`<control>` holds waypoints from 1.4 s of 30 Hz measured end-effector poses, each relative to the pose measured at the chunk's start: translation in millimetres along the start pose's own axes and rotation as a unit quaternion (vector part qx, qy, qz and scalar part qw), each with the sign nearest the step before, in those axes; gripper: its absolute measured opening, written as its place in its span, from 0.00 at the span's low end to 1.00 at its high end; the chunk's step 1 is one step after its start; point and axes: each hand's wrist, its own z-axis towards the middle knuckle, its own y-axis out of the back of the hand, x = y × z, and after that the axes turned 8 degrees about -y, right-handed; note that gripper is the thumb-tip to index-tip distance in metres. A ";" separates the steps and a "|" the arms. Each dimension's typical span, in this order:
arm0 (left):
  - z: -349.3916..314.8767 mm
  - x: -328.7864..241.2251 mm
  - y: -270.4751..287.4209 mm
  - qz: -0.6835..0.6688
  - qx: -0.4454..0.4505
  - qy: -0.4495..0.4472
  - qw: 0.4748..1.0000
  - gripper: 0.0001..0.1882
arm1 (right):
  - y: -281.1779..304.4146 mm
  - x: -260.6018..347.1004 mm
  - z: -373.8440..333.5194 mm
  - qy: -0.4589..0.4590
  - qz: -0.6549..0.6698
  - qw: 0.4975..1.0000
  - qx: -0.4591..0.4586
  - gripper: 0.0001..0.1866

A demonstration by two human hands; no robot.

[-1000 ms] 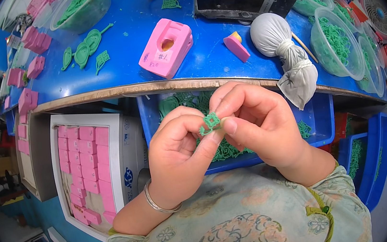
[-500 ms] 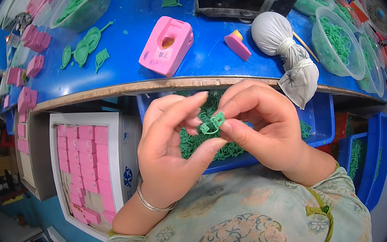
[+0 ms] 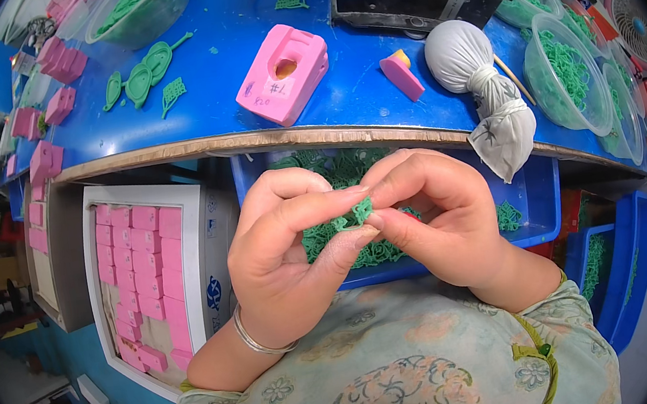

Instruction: Manually assembling green wax jewelry patterns into silicone molds and using a wax injection machine.

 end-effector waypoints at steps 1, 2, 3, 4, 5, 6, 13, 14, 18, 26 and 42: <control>0.0 0.1 -0.9 -0.011 -0.010 0.005 1.000 0.18 | -0.2 -0.4 -0.6 -0.016 0.016 1.000 0.002 0.04; 0.5 -0.7 -2.0 -0.012 -0.010 0.005 1.000 0.18 | -0.8 -0.8 -1.3 -0.016 0.015 1.000 0.001 0.04; 1.3 -2.3 -2.9 -0.024 -0.013 0.023 0.999 0.18 | -1.8 -1.5 -1.9 -0.030 0.035 0.999 0.000 0.04; 1.7 -3.1 -3.3 -0.037 -0.015 0.042 0.998 0.19 | -2.3 -2.2 -2.2 -0.044 0.055 0.997 -0.002 0.04; 1.4 -1.9 -3.3 -0.036 -0.015 0.042 0.998 0.19 | -2.0 -2.8 -2.1 -0.044 0.055 0.997 -0.002 0.04; 0.6 -0.1 -3.0 -0.034 -0.004 0.041 0.999 0.18 | -1.6 -3.3 -1.8 -0.034 0.040 0.999 -0.001 0.04; -2.0 4.6 -3.0 -0.163 -0.048 0.103 0.980 0.14 | -6.7 3.8 -3.6 -0.110 0.123 0.986 0.002 0.03; -2.0 4.7 -2.7 -0.163 -0.048 0.103 0.980 0.14 | -6.4 4.5 -3.5 -0.110 0.123 0.986 0.002 0.03; -2.4 2.1 -5.5 -0.345 -0.100 0.222 0.907 0.12 | -2.0 8.9 -2.8 -0.156 0.134 0.978 0.023 0.04; -3.3 0.6 -8.6 -0.364 -0.116 0.258 0.887 0.13 | -5.6 9.1 -0.9 -0.178 0.185 0.966 0.034 0.05; -8.3 2.3 -4.4 -0.383 -0.068 0.285 0.876 0.09 | 6.4 2.5 3.7 -0.245 0.369 0.894 0.065 0.06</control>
